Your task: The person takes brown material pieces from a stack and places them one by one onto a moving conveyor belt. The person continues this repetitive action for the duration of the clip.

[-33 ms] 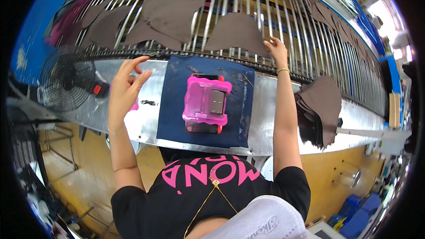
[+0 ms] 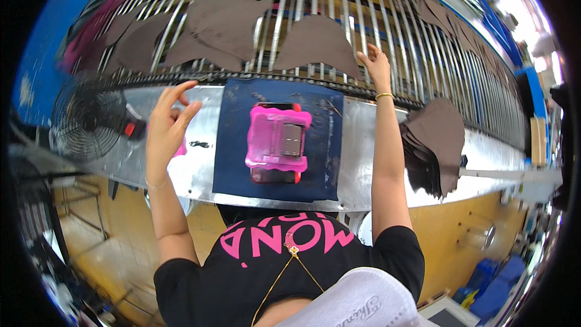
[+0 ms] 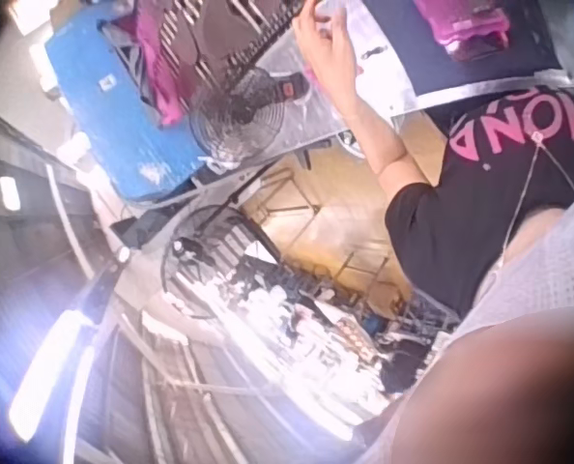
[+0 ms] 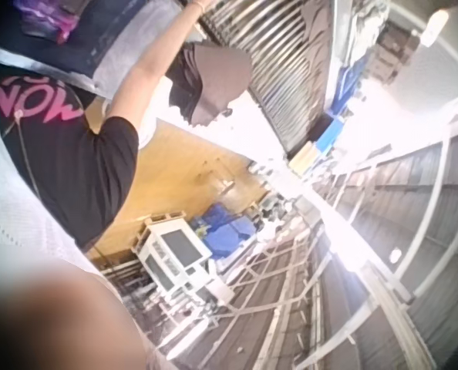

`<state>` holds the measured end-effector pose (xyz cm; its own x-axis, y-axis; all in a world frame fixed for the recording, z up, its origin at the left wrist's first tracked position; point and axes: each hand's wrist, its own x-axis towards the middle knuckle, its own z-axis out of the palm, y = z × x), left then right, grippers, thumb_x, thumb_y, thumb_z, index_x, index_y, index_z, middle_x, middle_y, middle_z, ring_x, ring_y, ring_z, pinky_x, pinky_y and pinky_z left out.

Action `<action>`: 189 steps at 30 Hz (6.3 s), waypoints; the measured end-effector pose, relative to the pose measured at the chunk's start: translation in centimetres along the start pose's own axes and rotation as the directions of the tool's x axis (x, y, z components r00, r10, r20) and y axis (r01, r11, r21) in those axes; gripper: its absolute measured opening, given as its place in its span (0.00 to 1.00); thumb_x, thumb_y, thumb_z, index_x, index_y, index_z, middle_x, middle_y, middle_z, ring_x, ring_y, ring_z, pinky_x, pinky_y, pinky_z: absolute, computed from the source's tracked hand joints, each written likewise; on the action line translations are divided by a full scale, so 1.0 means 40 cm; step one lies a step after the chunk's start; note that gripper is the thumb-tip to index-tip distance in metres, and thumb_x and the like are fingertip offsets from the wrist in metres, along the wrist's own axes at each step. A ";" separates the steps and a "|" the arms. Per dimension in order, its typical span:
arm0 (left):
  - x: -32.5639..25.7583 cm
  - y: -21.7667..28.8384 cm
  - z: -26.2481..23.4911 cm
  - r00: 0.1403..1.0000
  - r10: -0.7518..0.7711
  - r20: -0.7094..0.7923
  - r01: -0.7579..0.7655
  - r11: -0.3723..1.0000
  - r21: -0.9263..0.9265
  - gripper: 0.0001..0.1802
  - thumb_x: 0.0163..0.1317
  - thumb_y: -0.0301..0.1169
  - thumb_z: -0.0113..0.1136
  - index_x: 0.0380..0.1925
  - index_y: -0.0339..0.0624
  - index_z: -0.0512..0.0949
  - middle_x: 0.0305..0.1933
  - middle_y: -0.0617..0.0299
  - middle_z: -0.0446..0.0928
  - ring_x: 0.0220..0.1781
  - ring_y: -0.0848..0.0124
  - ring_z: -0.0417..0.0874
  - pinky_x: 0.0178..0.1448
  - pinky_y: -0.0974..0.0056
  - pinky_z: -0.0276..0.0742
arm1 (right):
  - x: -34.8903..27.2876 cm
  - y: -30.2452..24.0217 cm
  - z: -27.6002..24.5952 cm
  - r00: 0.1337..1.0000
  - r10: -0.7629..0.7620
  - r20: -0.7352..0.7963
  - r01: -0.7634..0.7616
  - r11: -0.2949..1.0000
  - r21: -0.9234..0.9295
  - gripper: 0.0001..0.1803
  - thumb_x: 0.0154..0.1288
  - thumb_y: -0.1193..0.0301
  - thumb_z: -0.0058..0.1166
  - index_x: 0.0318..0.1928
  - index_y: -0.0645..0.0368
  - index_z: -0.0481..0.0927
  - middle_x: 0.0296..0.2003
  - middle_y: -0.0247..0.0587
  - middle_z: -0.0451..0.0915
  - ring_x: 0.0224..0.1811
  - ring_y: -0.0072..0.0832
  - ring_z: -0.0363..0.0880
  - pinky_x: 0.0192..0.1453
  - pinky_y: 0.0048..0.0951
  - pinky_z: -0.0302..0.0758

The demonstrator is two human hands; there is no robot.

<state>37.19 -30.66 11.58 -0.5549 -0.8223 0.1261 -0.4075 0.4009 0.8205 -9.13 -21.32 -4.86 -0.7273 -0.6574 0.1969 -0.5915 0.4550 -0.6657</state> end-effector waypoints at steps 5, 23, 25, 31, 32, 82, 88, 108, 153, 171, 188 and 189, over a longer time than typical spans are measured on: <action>0.005 -0.015 0.027 0.997 -0.021 0.079 0.030 0.993 -0.113 0.20 0.62 0.26 0.57 0.55 0.44 0.72 0.35 0.72 0.66 0.21 0.88 0.59 0.22 0.79 0.51 | -0.188 -0.086 -0.278 0.918 -0.229 -0.323 0.207 0.973 -0.100 0.16 0.57 0.61 0.61 0.43 0.56 0.81 0.45 0.44 0.78 0.49 0.40 0.75 0.54 0.37 0.71; 0.057 -0.057 0.118 0.972 0.035 0.231 0.002 0.988 -0.156 0.22 0.62 0.27 0.57 0.57 0.42 0.71 0.38 0.69 0.69 0.21 0.87 0.64 0.21 0.79 0.59 | -0.570 0.192 -0.625 0.722 0.423 -0.547 -0.689 0.515 -0.511 0.25 0.57 0.65 0.59 0.54 0.61 0.69 0.46 0.54 0.78 0.49 0.50 0.76 0.52 0.44 0.73; 0.055 -0.065 0.099 0.977 0.003 0.215 0.026 0.991 -0.133 0.22 0.61 0.26 0.58 0.57 0.43 0.71 0.38 0.70 0.69 0.21 0.87 0.64 0.22 0.79 0.60 | -0.561 0.097 -0.650 0.795 0.460 -0.395 -0.606 0.567 -0.558 0.19 0.61 0.71 0.52 0.53 0.61 0.71 0.45 0.54 0.79 0.49 0.53 0.76 0.53 0.46 0.71; 0.048 0.036 0.130 0.968 0.010 0.252 0.028 0.988 -0.150 0.20 0.60 0.27 0.59 0.53 0.43 0.74 0.39 0.69 0.69 0.23 0.86 0.66 0.23 0.79 0.62 | -0.528 -0.219 -0.613 0.888 0.136 -0.439 -0.216 0.967 -0.139 0.17 0.72 0.65 0.42 0.55 0.59 0.73 0.30 0.42 0.80 0.22 0.19 0.76 0.15 0.20 0.74; 0.057 0.020 0.136 0.961 0.044 0.271 -0.009 0.992 -0.127 0.24 0.59 0.29 0.60 0.58 0.45 0.70 0.46 0.66 0.71 0.27 0.84 0.70 0.26 0.79 0.67 | -0.515 -0.243 -0.590 0.895 0.126 -0.429 -0.114 0.992 0.052 0.17 0.71 0.65 0.44 0.54 0.60 0.73 0.32 0.42 0.80 0.23 0.19 0.77 0.16 0.19 0.75; 0.153 0.270 0.322 0.556 0.748 0.362 -0.815 0.575 0.063 0.10 0.53 0.37 0.63 0.23 0.43 0.78 0.36 0.59 0.69 0.39 0.62 0.77 0.37 0.60 0.74 | -0.638 -0.124 -0.693 0.970 0.014 -0.242 0.026 0.987 0.160 0.15 0.62 0.74 0.58 0.47 0.69 0.76 0.37 0.37 0.80 0.39 0.18 0.74 0.40 0.19 0.72; 0.252 0.237 0.287 0.686 0.710 0.160 -0.727 0.658 0.197 0.27 0.57 0.40 0.63 0.56 0.48 0.68 0.58 0.52 0.61 0.56 0.59 0.71 0.56 0.60 0.69 | -0.402 -0.261 -0.555 0.979 -0.022 -0.204 0.128 0.843 0.523 0.11 0.64 0.70 0.56 0.43 0.62 0.73 0.28 0.39 0.81 0.17 0.15 0.74 0.12 0.13 0.63; -0.094 -0.243 0.007 0.950 -0.167 -0.264 0.110 0.969 -0.220 0.38 0.63 0.39 0.59 0.69 0.49 0.51 0.61 0.52 0.61 0.46 0.74 0.76 0.52 0.68 0.72 | -0.057 -0.306 0.330 0.848 0.069 0.526 -0.531 0.096 0.842 0.19 0.69 0.78 0.41 0.56 0.58 0.53 0.47 0.55 0.69 0.39 0.44 0.81 0.38 0.39 0.85; 0.040 -0.051 0.156 0.996 0.085 -0.035 -0.092 0.944 -0.317 0.36 0.59 0.30 0.62 0.66 0.49 0.59 0.60 0.56 0.66 0.51 0.71 0.76 0.52 0.67 0.73 | -0.505 -0.107 -0.654 0.876 0.255 -0.410 -0.314 0.946 -0.084 0.17 0.70 0.65 0.46 0.55 0.57 0.64 0.33 0.49 0.81 0.19 0.32 0.80 0.14 0.22 0.70; -0.045 -0.073 -0.116 0.931 -0.028 -0.364 -0.121 0.917 -0.380 0.10 0.63 0.31 0.58 0.40 0.35 0.78 0.22 0.58 0.78 0.21 0.73 0.79 0.24 0.73 0.71 | -0.493 -0.500 -0.115 0.845 -0.524 0.103 0.388 0.734 0.557 0.12 0.54 0.77 0.63 0.39 0.65 0.77 0.26 0.44 0.80 0.24 0.32 0.78 0.27 0.30 0.71; 0.017 0.005 0.107 0.935 0.133 0.328 -0.118 0.991 -0.067 0.05 0.58 0.21 0.58 0.33 0.29 0.77 0.27 0.63 0.73 0.19 0.77 0.76 0.19 0.74 0.70 | -0.616 -0.153 -0.265 0.937 -0.310 0.160 0.300 0.950 0.084 0.07 0.56 0.77 0.62 0.36 0.62 0.83 0.32 0.35 0.84 0.33 0.20 0.78 0.41 0.23 0.73; 0.017 0.032 0.121 0.916 0.175 0.361 -0.170 0.984 -0.046 0.05 0.58 0.20 0.58 0.33 0.29 0.77 0.27 0.62 0.73 0.19 0.77 0.77 0.19 0.74 0.70 | -0.623 -0.149 -0.283 0.951 -0.273 0.146 0.256 0.959 0.122 0.07 0.56 0.77 0.63 0.36 0.63 0.83 0.32 0.35 0.84 0.33 0.19 0.77 0.41 0.22 0.72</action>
<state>32.78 -28.77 10.01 -0.8415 -0.5371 0.0574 -0.2738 0.5157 0.8119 8.57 -0.87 2.37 -0.4796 -0.8368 0.2642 -0.7112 0.1944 -0.6756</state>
